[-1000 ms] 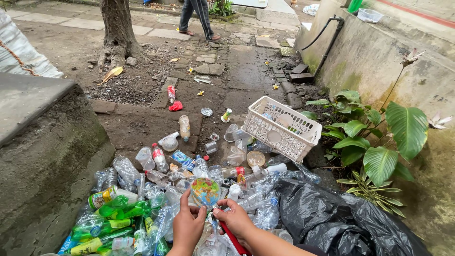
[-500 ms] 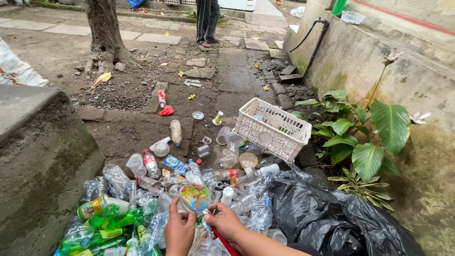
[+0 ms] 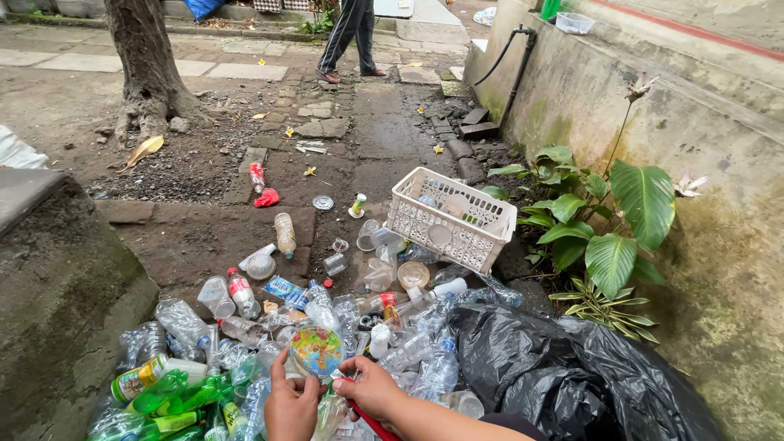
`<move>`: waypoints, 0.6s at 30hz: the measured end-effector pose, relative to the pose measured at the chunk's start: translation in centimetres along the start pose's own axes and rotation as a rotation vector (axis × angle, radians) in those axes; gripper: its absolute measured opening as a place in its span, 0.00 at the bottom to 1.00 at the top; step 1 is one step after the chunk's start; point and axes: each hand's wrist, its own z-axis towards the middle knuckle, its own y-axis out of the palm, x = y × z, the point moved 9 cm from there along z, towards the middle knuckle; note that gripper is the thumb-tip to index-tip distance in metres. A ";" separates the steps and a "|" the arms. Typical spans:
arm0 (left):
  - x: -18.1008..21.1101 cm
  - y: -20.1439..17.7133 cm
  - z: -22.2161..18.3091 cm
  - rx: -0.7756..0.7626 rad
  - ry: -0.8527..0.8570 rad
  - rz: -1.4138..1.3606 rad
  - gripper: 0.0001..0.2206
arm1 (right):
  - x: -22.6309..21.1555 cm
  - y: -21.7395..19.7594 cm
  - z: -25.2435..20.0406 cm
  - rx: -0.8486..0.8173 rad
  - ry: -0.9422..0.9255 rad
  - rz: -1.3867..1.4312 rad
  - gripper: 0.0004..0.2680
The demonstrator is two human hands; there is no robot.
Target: Sorting plastic bottles and cups by removing caps and straws and stacking them for recycling
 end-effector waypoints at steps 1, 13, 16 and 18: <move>0.0 0.0 0.1 -0.002 0.001 0.001 0.34 | 0.1 0.0 0.1 0.002 -0.001 0.002 0.14; -3.6 0.5 2.4 0.005 0.004 0.038 0.34 | 1.8 -0.3 1.5 -0.017 -0.013 -0.063 0.16; -8.0 2.1 5.8 -0.031 0.064 -0.310 0.37 | 1.8 -0.9 2.0 0.033 -0.045 -0.157 0.19; -10.1 2.3 7.9 -0.022 0.122 -0.278 0.40 | 0.8 -1.4 1.4 0.128 -0.052 -0.476 0.19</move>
